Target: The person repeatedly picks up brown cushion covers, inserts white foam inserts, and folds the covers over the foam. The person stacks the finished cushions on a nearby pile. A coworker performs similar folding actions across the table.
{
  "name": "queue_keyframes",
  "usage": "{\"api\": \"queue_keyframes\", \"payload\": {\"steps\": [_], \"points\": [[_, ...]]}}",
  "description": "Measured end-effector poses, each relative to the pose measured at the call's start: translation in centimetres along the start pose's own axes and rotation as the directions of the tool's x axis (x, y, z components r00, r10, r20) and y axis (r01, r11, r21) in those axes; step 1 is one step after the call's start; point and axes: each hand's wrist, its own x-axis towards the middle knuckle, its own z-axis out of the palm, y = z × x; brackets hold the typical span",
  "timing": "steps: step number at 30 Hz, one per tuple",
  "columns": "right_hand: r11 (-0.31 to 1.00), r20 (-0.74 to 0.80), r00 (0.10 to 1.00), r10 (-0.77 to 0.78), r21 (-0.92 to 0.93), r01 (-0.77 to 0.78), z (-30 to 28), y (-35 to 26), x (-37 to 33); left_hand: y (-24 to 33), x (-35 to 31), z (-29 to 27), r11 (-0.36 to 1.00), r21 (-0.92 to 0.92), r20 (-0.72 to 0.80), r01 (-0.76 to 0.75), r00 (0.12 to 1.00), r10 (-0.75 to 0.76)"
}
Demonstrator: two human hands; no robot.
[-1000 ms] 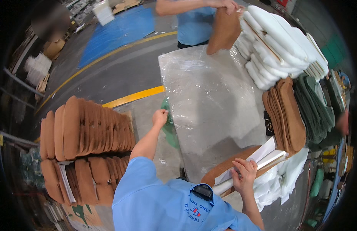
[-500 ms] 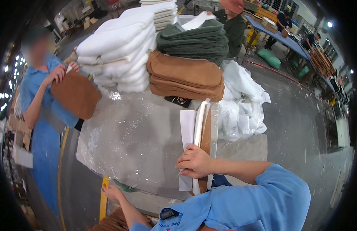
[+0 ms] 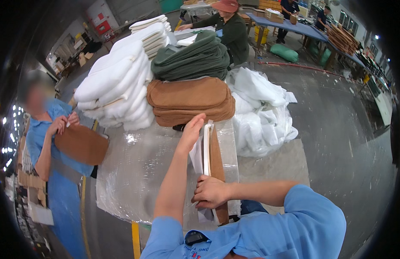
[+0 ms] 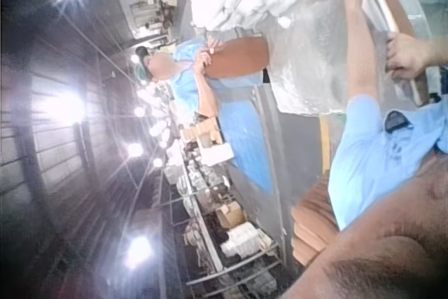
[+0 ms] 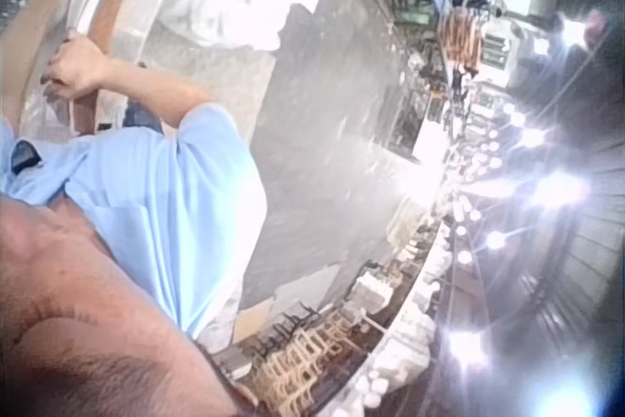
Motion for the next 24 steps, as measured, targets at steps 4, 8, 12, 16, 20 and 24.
{"api": "queue_keyframes", "payload": {"steps": [4, 8, 12, 16, 20, 24], "points": [[0.984, -0.258, 0.965, -0.042, 0.156, 0.085, -0.3, 0.2, -1.2, -1.9, 3.2, 2.2, 0.969, 0.079, 0.259, 0.236, 0.933, -0.248], [0.952, -0.656, 0.690, 0.305, 0.232, -0.201, -1.8, 2.9, -4.0, -3.3, 3.0, 3.2, 0.974, 0.046, 0.220, 0.221, 0.949, -0.226], [0.677, -0.882, 0.175, 0.437, 0.194, -0.710, -7.3, 9.0, -4.0, -4.4, 2.1, 3.6, 0.973, -0.095, 0.135, 0.212, 0.971, -0.198], [0.371, -0.281, 0.243, 0.928, 0.674, -0.639, -9.2, 14.7, -5.4, -4.7, 2.9, 4.0, 0.984, -0.065, 0.092, 0.169, 0.982, -0.162], [0.220, -0.019, 0.324, 0.946, 0.772, -0.596, -9.8, 16.9, -5.4, -4.1, 3.4, 3.7, 0.979, 0.031, 0.112, 0.203, 0.972, -0.205], [0.393, -0.017, 0.515, 0.857, 0.668, -0.632, -11.3, 16.7, -4.1, -3.3, 3.4, 3.1, 0.959, 0.272, -0.001, 0.085, 0.996, -0.088]]}}
